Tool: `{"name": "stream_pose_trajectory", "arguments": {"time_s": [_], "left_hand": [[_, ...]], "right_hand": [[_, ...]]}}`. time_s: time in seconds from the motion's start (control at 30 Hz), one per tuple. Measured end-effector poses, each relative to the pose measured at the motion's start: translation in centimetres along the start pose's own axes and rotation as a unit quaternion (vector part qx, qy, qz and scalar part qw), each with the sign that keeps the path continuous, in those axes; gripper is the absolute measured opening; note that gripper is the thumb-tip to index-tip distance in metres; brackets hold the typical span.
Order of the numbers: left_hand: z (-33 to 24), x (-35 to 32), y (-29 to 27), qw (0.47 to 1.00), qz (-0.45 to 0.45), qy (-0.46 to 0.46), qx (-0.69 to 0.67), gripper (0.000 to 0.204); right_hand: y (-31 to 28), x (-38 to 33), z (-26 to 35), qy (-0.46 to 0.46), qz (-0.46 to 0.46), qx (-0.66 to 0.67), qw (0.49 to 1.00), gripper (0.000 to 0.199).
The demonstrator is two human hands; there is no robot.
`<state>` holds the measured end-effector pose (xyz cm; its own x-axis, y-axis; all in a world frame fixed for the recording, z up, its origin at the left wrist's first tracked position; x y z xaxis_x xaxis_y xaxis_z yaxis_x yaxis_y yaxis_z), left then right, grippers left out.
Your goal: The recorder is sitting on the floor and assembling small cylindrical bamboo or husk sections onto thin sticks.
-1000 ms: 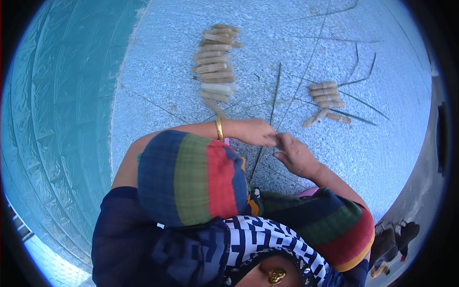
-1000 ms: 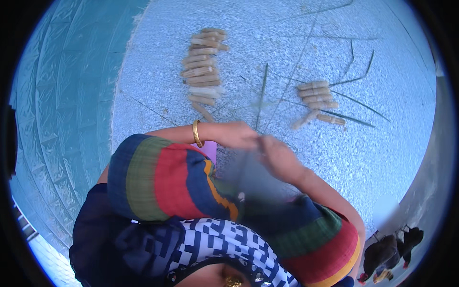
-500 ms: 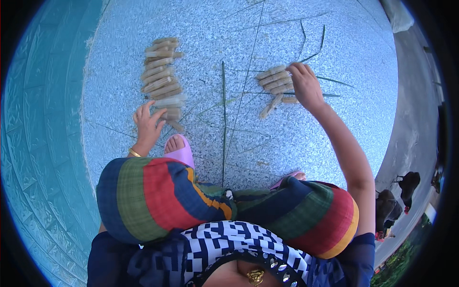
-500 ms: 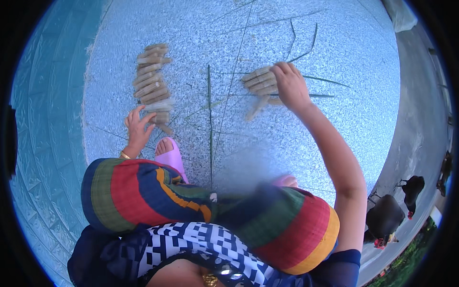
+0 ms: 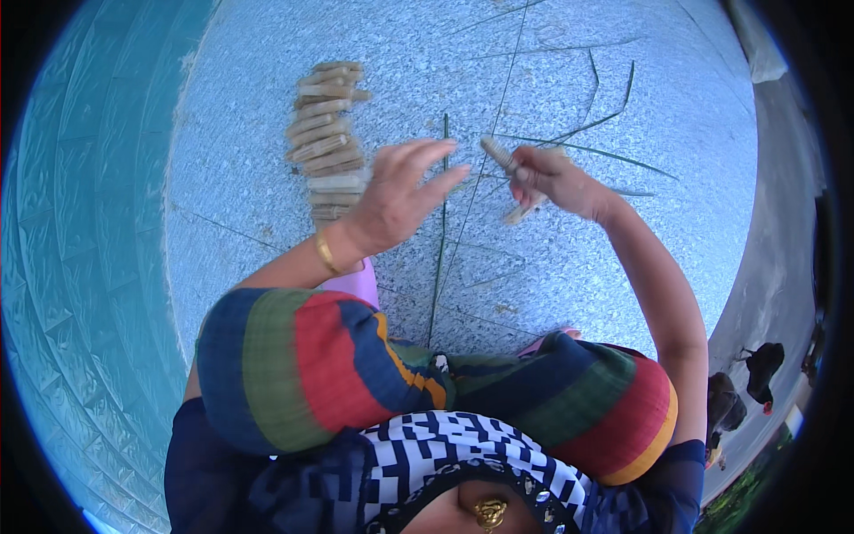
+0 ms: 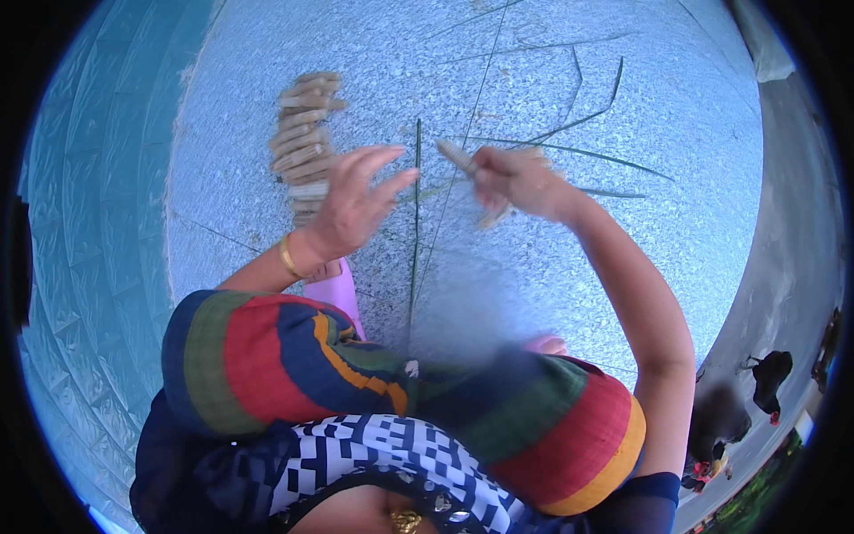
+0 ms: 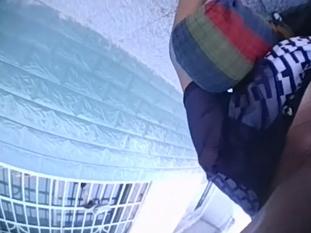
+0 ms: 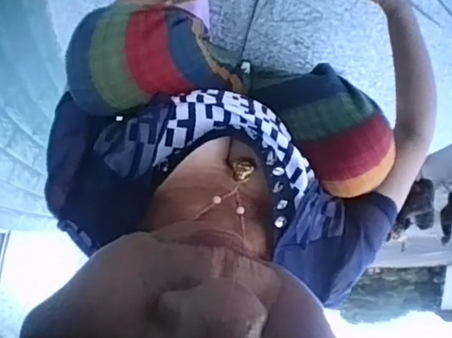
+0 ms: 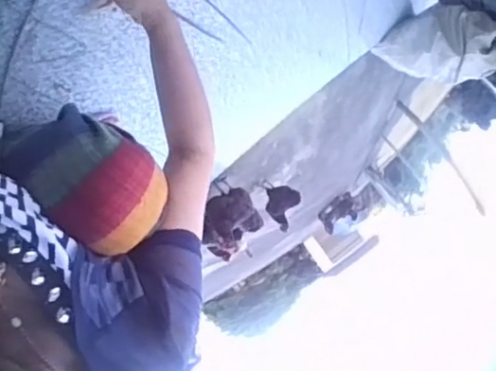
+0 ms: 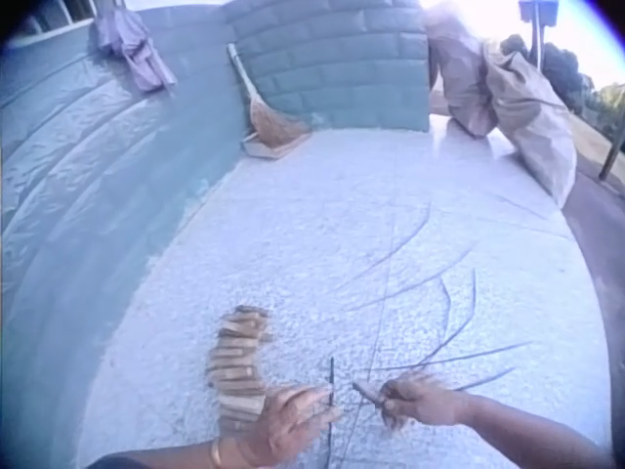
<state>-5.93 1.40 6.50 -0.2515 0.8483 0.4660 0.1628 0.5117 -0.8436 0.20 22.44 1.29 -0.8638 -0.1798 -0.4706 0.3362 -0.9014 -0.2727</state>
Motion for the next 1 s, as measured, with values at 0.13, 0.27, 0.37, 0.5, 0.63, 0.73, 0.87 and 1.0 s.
{"name": "stream_pose_trajectory", "arguments": {"time_s": [0.13,0.27,0.37,0.5,0.63,0.73,0.87,1.0], "left_hand": [[-1.9,2.2,1.7,0.999,0.011,0.046,-0.019,0.046],[-2.1,1.8,3.7,0.985,0.167,0.009,-0.05,0.03],[-2.4,0.8,4.8,0.951,0.278,-0.066,-0.118,0.026],[-1.8,-1.0,5.8,0.773,0.394,-0.289,-0.405,0.034],[-1.6,-4.3,5.6,0.426,0.438,-0.451,-0.651,0.038],[-3.0,-2.2,4.8,0.514,0.257,-0.353,-0.738,0.043],[-2.5,-1.8,4.6,0.575,0.178,-0.368,-0.709,0.044],[-2.4,-1.2,4.8,0.638,0.17,-0.342,-0.669,0.04]], "right_hand": [[4.0,-1.8,1.3,0.051,0.168,0.389,0.905,0.038],[4.3,-2.3,0.1,0.051,0.24,0.314,0.917,0.043],[4.8,-2.5,0.8,-0.05,0.17,0.06,0.982,0.03],[4.6,-3.3,3.4,-0.192,0.069,-0.293,0.934,0.015],[2.9,-3.9,2.7,-0.249,-0.079,-0.292,0.92,0.013],[3.1,-4.1,2.4,-0.175,-0.065,0.002,0.982,0.015],[4.5,-4.0,1.3,-0.109,-0.045,0.207,0.971,0.014],[4.6,-5.0,1.0,-0.119,-0.064,0.28,0.951,0.015]]}}
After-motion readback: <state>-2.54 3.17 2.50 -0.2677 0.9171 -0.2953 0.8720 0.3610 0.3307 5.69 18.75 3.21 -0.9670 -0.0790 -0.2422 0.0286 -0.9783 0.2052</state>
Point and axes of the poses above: each hand's wrist, its own x-axis towards the middle knuckle, its own y-axis out of the palm, z = x × y, the point moved 4 cm from there along x, towards the middle knuckle, and after that the axes turned 3 degrees about -z, right-handed, at the moved point
